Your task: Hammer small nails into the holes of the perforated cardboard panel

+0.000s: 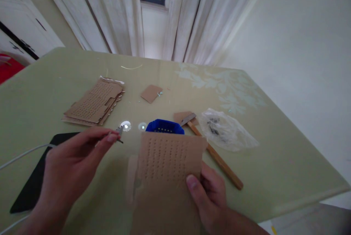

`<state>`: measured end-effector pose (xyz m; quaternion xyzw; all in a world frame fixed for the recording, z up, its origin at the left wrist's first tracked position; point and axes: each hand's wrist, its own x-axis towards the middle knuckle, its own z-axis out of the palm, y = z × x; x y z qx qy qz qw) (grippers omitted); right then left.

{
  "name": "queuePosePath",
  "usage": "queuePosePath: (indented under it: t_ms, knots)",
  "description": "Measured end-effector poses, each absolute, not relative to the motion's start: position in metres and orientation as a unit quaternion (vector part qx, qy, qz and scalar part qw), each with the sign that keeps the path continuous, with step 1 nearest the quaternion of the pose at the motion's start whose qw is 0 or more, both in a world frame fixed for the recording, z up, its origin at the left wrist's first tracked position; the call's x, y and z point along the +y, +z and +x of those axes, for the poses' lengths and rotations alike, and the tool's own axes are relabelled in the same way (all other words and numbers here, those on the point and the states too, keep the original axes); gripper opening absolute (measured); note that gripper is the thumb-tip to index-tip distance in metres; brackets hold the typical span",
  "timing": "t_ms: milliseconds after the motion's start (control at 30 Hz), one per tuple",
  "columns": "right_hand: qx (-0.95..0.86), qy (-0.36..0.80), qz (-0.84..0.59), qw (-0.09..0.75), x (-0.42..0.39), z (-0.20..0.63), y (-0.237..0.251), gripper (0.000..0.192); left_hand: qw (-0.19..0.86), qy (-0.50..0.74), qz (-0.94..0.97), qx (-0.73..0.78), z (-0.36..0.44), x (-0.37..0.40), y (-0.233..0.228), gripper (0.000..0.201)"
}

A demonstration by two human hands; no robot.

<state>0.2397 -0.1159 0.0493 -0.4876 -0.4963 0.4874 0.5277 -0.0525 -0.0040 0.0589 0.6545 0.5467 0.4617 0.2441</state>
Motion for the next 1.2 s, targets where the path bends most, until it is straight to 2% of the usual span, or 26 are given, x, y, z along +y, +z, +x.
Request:
queuePosePath:
  t_ms: [67, 133, 267, 367, 500, 700, 867, 1033, 1200]
  knots:
    - [-0.414, 0.490, -0.491, 0.590, -0.107, 0.245, 0.052, 0.026, 0.292, 0.418, 0.645, 0.569, -0.057, 0.019, 0.054, 0.036]
    - [-0.361, 0.503, -0.490, 0.614, -0.096, 0.251, 0.056, 0.021, 0.301, 0.347, 0.660, 0.595, -0.063, 0.033, 0.044, 0.044]
    - [-0.310, 0.537, -0.496, 0.607, -0.069, 0.261, 0.066, 0.032, 0.238, 0.207, 0.650, 0.691, -0.068, 0.045, 0.025, 0.040]
    - [-0.332, 0.552, -0.503, 0.576, -0.046, 0.263, 0.070, 0.039, 0.249, 0.181, 0.639, 0.705, -0.065, 0.049, 0.019, 0.044]
    - [-0.390, 0.532, -0.517, 0.545, -0.022, 0.261, 0.060, 0.042, 0.240, 0.184, 0.634, 0.711, -0.061, 0.051, 0.018, 0.048]
    - [-0.374, 0.531, -0.516, 0.559, -0.018, 0.257, 0.038, 0.046, 0.239, 0.184, 0.647, 0.700, -0.063, 0.046, 0.018, 0.053]
    - [-0.326, 0.556, -0.518, 0.562, -0.025, 0.257, 0.032, 0.053, 0.176, 0.293, 0.696, 0.631, -0.048, 0.030, 0.019, 0.045]
    - [-0.303, 0.569, -0.528, 0.553, -0.024, 0.261, 0.029, 0.051, 0.271, 0.374, 0.748, 0.477, -0.020, 0.005, 0.017, 0.033]
    - [-0.307, 0.574, -0.533, 0.541, -0.022, 0.267, 0.028, 0.050, 0.307, 0.379, 0.742, 0.460, -0.014, -0.010, 0.017, 0.031]
